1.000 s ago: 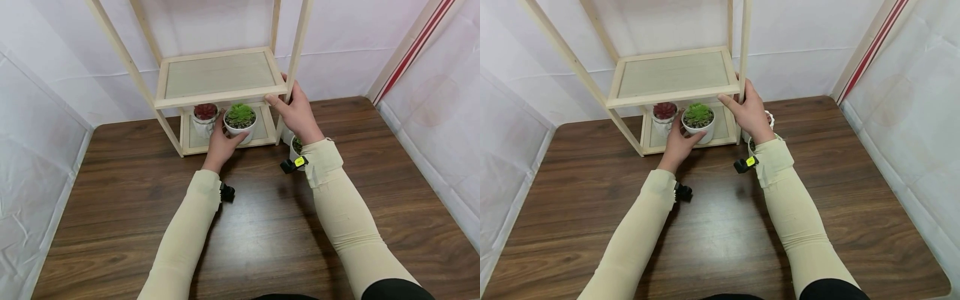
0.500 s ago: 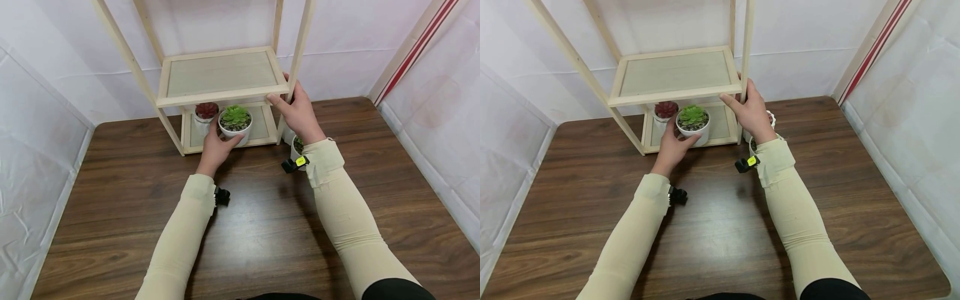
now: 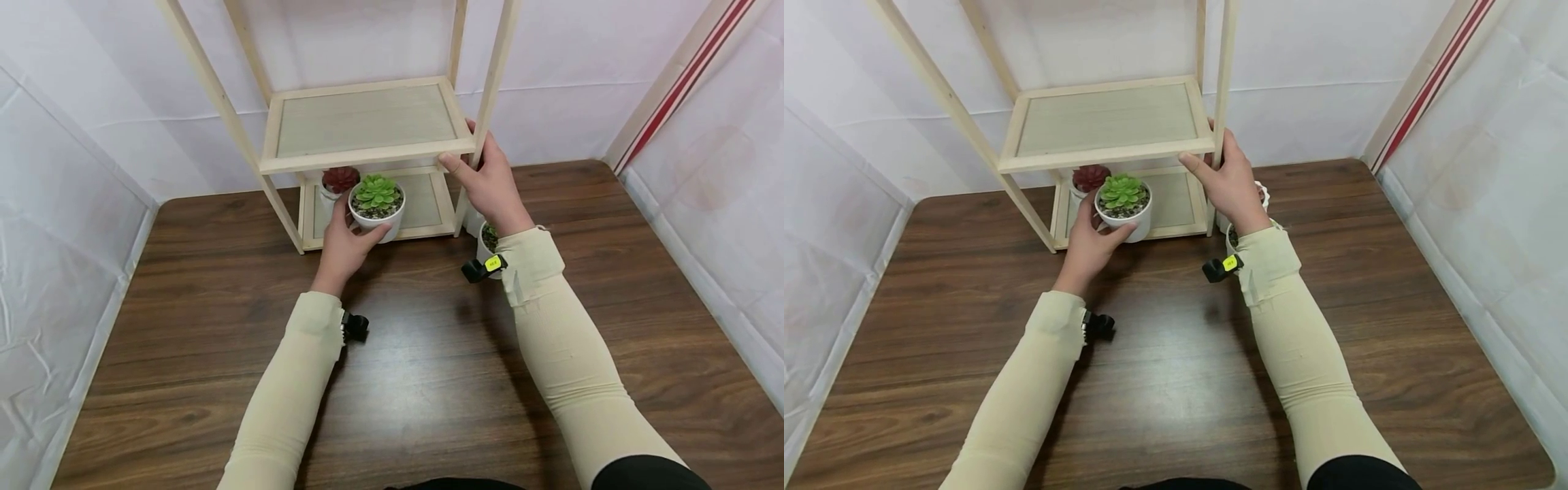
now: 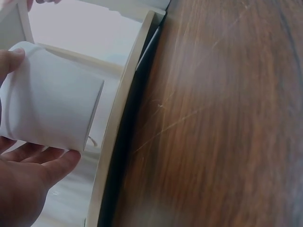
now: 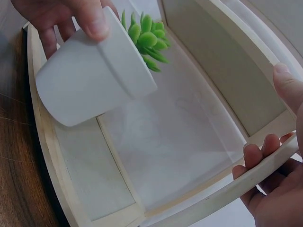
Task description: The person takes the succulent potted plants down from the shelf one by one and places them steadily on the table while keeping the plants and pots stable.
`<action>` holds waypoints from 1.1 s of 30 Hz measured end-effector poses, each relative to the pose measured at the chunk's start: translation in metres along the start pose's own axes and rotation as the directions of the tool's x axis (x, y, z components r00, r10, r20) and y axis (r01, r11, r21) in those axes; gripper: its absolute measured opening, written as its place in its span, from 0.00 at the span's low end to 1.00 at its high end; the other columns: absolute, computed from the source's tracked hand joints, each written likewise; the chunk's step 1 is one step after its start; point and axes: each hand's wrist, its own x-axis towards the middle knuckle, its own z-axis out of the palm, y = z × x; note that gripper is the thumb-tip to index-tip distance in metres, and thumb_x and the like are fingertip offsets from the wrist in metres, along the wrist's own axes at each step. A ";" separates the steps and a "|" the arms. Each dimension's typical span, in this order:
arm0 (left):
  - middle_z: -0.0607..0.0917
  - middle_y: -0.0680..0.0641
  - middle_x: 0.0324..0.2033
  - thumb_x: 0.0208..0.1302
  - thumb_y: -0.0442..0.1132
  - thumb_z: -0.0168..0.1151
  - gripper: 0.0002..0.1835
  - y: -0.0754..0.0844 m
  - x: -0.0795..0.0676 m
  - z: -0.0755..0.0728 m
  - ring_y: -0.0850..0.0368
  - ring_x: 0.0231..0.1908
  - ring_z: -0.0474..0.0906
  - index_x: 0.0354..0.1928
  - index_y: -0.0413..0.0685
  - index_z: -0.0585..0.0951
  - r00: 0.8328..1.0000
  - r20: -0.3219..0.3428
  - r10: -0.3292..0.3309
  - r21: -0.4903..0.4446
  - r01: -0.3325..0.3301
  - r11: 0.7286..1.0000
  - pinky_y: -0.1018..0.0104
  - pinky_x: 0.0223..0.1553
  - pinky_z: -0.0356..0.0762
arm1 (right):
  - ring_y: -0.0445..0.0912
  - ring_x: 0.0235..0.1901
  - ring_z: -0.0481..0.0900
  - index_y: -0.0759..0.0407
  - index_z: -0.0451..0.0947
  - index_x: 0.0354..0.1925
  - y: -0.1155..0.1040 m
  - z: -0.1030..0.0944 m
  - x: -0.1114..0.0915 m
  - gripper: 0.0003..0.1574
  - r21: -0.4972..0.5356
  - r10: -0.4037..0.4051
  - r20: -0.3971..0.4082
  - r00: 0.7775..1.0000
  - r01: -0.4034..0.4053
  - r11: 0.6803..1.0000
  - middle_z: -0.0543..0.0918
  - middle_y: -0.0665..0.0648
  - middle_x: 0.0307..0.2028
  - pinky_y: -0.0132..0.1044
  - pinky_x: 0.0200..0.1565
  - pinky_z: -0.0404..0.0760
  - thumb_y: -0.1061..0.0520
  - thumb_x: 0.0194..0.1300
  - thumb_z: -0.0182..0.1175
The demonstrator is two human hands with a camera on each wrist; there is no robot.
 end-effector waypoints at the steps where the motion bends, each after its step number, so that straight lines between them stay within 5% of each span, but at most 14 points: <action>1: 0.63 0.43 0.64 0.49 0.42 0.70 0.46 0.000 0.000 -0.001 0.49 0.62 0.65 0.68 0.51 0.53 1.000 -0.001 -0.003 -0.011 0.003 1.000 0.59 0.56 0.70 | 0.45 0.40 0.69 0.43 0.51 0.68 0.000 0.000 0.000 0.45 0.000 0.001 -0.001 1.000 -0.001 1.000 0.71 0.52 0.43 0.37 0.44 0.69 0.43 0.58 0.60; 12: 0.63 0.44 0.63 0.48 0.39 0.70 0.46 -0.001 -0.008 -0.012 0.52 0.63 0.63 0.68 0.53 0.54 1.000 -0.012 -0.016 -0.056 0.016 0.998 0.58 0.56 0.70 | 0.45 0.43 0.70 0.41 0.50 0.68 0.000 0.000 0.000 0.45 0.004 0.011 0.000 1.000 -0.011 1.000 0.71 0.55 0.48 0.39 0.47 0.69 0.42 0.58 0.59; 33: 0.62 0.43 0.64 0.48 0.38 0.70 0.47 0.002 -0.020 -0.027 0.51 0.63 0.62 0.68 0.48 0.53 1.000 -0.022 -0.023 -0.036 0.022 0.999 0.56 0.57 0.68 | 0.49 0.35 0.65 0.43 0.51 0.68 0.004 -0.001 0.002 0.44 0.020 -0.017 0.003 1.000 0.017 1.000 0.66 0.51 0.33 0.38 0.42 0.67 0.44 0.58 0.60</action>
